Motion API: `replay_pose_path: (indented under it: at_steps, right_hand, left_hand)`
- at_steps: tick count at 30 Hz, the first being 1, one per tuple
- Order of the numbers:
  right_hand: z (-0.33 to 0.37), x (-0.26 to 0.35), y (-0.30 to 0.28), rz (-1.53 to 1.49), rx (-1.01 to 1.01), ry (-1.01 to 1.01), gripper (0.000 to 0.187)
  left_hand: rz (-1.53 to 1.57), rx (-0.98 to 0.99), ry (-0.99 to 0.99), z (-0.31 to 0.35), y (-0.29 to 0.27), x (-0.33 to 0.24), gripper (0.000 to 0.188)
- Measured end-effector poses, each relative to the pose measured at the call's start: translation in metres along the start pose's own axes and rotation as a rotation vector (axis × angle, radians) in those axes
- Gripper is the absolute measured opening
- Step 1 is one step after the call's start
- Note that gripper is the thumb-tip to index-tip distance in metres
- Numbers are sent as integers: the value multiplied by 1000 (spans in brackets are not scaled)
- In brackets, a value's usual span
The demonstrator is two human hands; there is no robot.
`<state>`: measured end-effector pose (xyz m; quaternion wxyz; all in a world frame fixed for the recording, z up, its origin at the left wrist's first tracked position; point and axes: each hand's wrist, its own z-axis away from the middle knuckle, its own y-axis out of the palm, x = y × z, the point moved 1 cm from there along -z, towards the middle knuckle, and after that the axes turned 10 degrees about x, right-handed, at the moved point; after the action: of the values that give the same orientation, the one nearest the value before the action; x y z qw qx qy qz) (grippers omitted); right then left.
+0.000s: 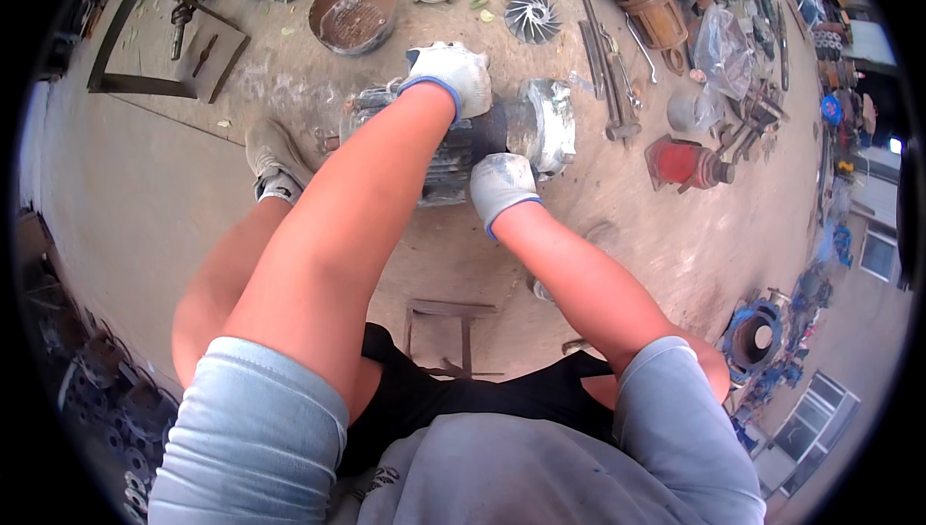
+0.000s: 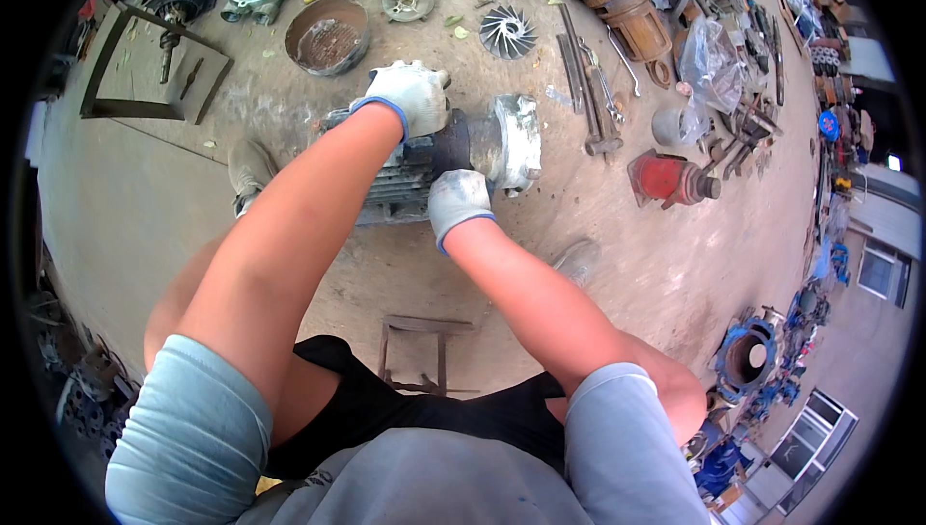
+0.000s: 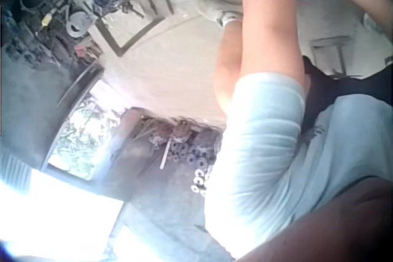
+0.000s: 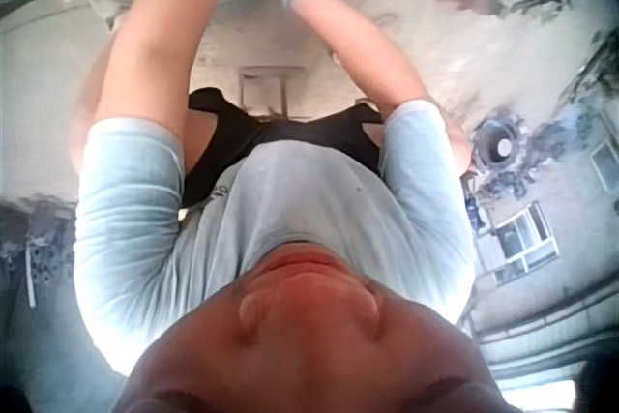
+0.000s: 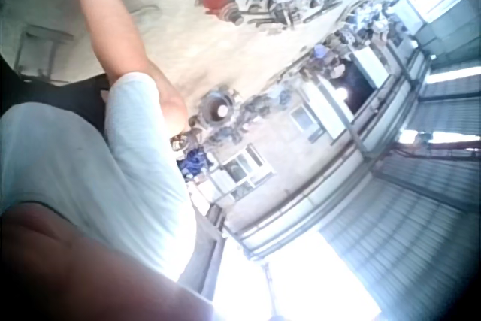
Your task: The person sits on the floor and uses a screwdriver to tighten screws on a small electric motor. They repeatedly adjust their grip and rotate the motor to access different fasteners.
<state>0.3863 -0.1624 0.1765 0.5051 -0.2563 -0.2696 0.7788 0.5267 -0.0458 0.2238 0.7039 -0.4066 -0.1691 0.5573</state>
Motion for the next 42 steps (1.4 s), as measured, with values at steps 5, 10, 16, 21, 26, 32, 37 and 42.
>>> replay_pose_path:
  at_steps: [5,10,16,21,26,32,37,42]
  right_hand:
    - [-19,5,-29,26,149,-17,28]
    - [-15,-5,-61,60,242,-67,31]
    - [-9,-22,-63,54,367,-116,32]
    - [-3,-14,-43,-41,283,-82,31]
    - [32,2,22,-311,180,68,29]
    - [-5,12,143,-701,-99,230,26]
    - [-66,7,184,-742,-196,182,31]
    - [-50,-5,173,-956,-284,55,33]
  left_hand:
    - [52,28,-1,2,-3,0,54]
    - [72,50,-11,8,-5,0,56]
    - [61,52,-6,2,0,0,57]
    - [58,54,1,0,-4,0,58]
    - [33,98,-5,5,-7,2,59]
    - [-6,52,-16,2,-7,-4,57]
    - [-10,38,20,-5,-3,-4,54]
    - [-38,4,-14,-5,11,0,54]
